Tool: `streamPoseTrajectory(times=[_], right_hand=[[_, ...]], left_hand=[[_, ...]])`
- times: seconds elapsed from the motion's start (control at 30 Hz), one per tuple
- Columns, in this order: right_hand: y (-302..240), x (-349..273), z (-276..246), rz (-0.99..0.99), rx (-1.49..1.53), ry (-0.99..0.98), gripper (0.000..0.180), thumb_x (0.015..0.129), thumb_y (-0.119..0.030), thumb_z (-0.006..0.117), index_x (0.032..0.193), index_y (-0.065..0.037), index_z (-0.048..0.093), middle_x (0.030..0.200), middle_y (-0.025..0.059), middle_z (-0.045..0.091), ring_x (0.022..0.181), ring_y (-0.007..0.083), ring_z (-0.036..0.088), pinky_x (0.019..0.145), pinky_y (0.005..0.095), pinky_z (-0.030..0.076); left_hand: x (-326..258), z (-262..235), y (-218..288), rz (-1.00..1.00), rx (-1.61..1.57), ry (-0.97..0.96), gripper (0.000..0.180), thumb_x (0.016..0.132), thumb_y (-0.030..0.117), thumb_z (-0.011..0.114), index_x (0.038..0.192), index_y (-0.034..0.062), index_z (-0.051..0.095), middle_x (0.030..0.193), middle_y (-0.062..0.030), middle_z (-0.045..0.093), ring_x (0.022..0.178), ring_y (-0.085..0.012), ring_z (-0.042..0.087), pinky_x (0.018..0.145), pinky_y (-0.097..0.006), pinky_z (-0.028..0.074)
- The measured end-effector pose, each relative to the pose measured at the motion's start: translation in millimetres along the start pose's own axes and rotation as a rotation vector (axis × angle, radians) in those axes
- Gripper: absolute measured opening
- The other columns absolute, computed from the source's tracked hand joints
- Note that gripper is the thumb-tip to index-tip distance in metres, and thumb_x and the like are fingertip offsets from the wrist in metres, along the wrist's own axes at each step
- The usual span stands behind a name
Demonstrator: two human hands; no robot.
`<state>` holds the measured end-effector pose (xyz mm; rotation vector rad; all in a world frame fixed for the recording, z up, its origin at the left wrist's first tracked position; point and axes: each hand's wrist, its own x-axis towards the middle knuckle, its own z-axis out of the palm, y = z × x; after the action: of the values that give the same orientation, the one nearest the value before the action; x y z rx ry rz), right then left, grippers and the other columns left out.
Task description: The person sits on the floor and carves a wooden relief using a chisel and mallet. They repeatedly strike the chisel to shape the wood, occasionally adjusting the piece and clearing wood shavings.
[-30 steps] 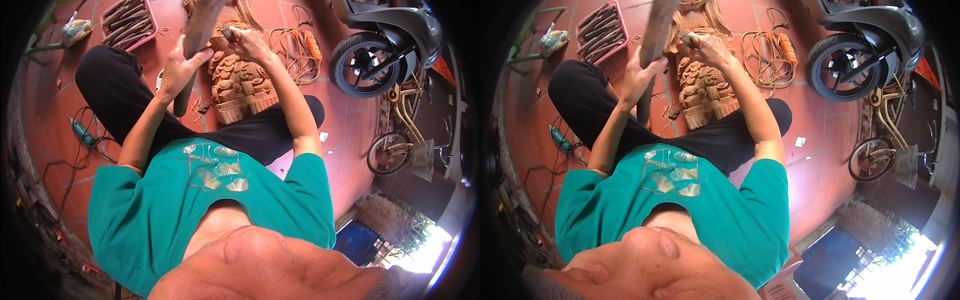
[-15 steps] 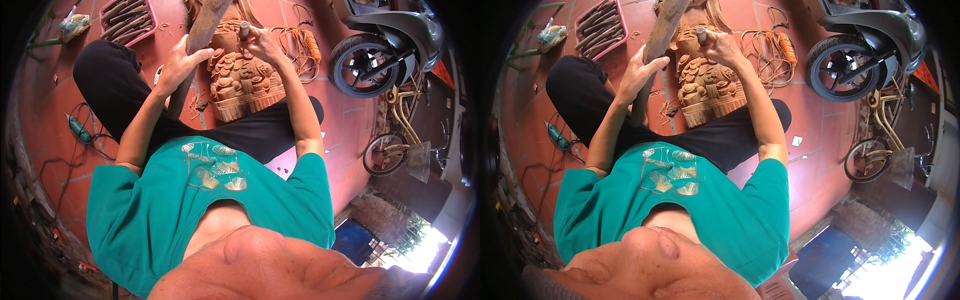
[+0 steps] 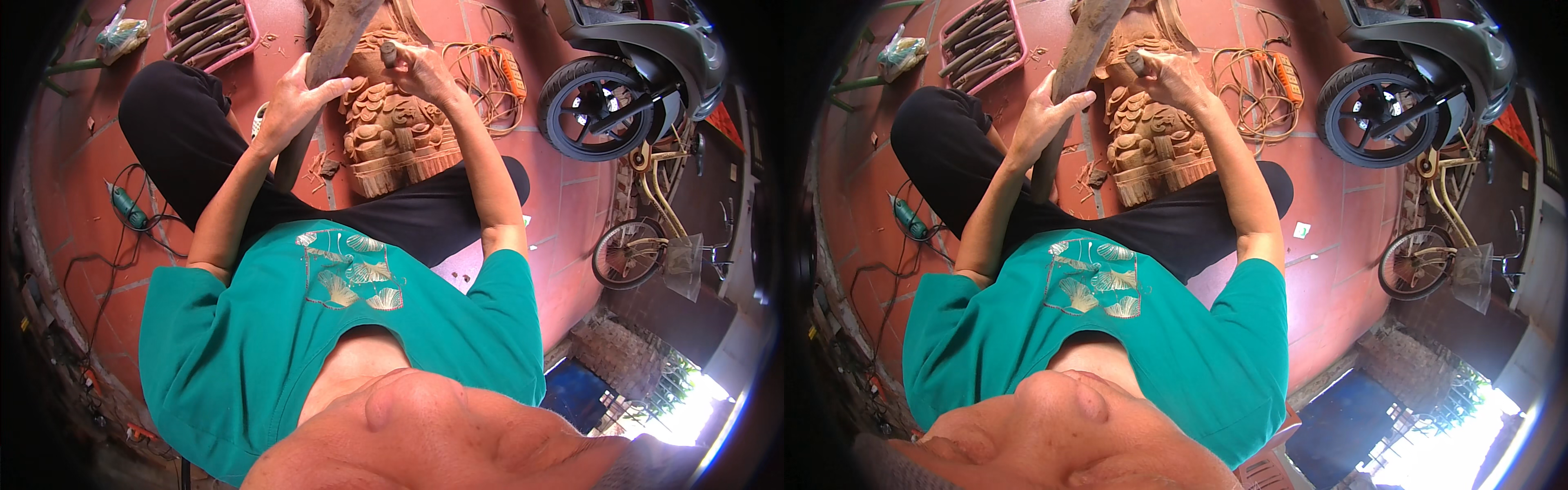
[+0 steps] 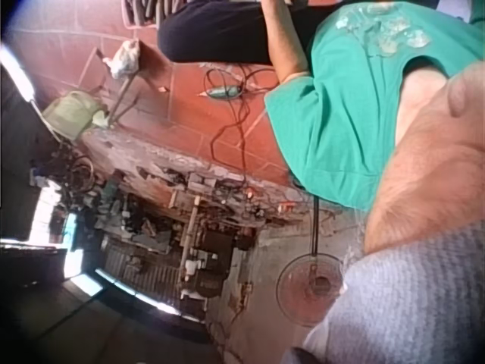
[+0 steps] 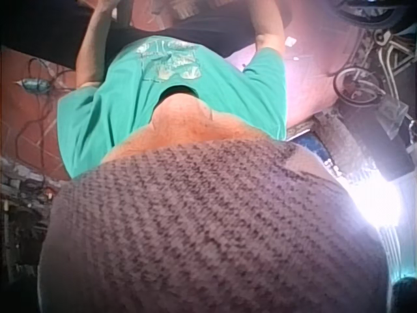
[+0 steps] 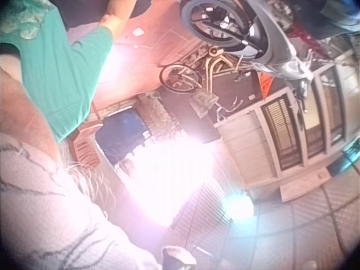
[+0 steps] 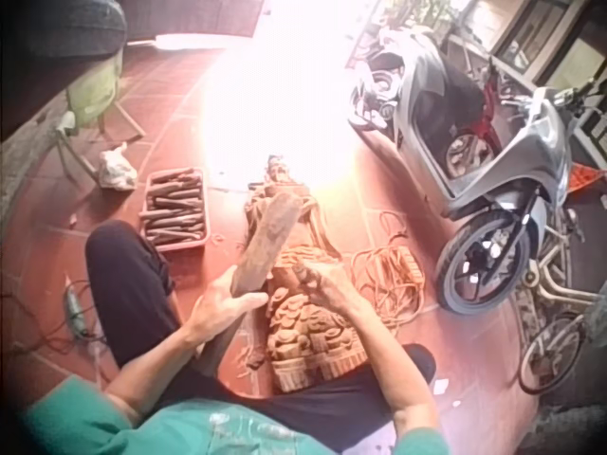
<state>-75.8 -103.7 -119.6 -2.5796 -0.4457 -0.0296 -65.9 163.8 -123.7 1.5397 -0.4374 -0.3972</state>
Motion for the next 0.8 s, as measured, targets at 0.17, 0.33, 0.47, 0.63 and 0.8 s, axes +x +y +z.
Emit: streamPoseTrajectory(times=[0.17,0.33,0.47,0.63,0.8], right_hand=[[6.0,0.0,13.6,-0.073,-0.061,0.044,0.022,0.084,-0.016,0.075,0.096,-0.007,0.059,0.08,0.0121,0.066,0.075,0.032,0.068,0.07,0.0413,0.053],[-6.4,6.0,4.4,0.068,0.046,-0.037,0.022,0.086,-0.019,0.074,0.095,-0.006,0.06,0.082,0.0128,0.067,0.078,0.0318,0.069,0.069,0.0414,0.053],[-3.7,3.8,10.2,0.181,0.051,-0.062,0.022,0.085,-0.02,0.075,0.094,-0.005,0.06,0.083,0.0127,0.068,0.078,0.0309,0.069,0.07,0.0413,0.053],[-3.2,4.2,3.9,0.105,0.016,-0.073,0.022,0.086,-0.021,0.074,0.094,-0.006,0.061,0.084,0.0126,0.069,0.079,0.0308,0.069,0.071,0.0417,0.053],[-4.3,4.3,4.2,0.091,-0.002,-0.063,0.022,0.085,-0.02,0.075,0.093,-0.006,0.061,0.083,0.0118,0.068,0.079,0.0306,0.069,0.071,0.0416,0.053]], left_hand=[[-2.9,6.3,8.8,0.081,0.043,0.063,0.047,0.091,0.028,0.077,0.122,-0.0015,0.058,0.099,-0.0102,0.07,0.091,-0.0142,0.065,0.082,-0.031,0.053],[-11.7,13.0,19.9,-0.014,0.099,0.07,0.046,0.09,0.029,0.077,0.12,0.0002,0.058,0.09,-0.0119,0.07,0.083,-0.0171,0.068,0.078,-0.033,0.054],[-4.0,11.1,-2.6,-0.034,0.385,-0.07,0.047,0.091,0.031,0.077,0.119,-0.0009,0.057,0.092,-0.0144,0.072,0.081,-0.0208,0.071,0.074,-0.035,0.056],[-8.5,10.9,9.3,0.063,0.196,0.061,0.051,0.089,0.034,0.077,0.12,-0.001,0.056,0.095,-0.0204,0.072,0.09,-0.0274,0.073,0.081,-0.04,0.055],[-8.9,15.8,13.5,0.061,0.19,0.089,0.056,0.086,0.038,0.077,0.12,-0.0014,0.056,0.097,-0.0246,0.071,0.097,-0.0333,0.072,0.087,-0.043,0.053]])
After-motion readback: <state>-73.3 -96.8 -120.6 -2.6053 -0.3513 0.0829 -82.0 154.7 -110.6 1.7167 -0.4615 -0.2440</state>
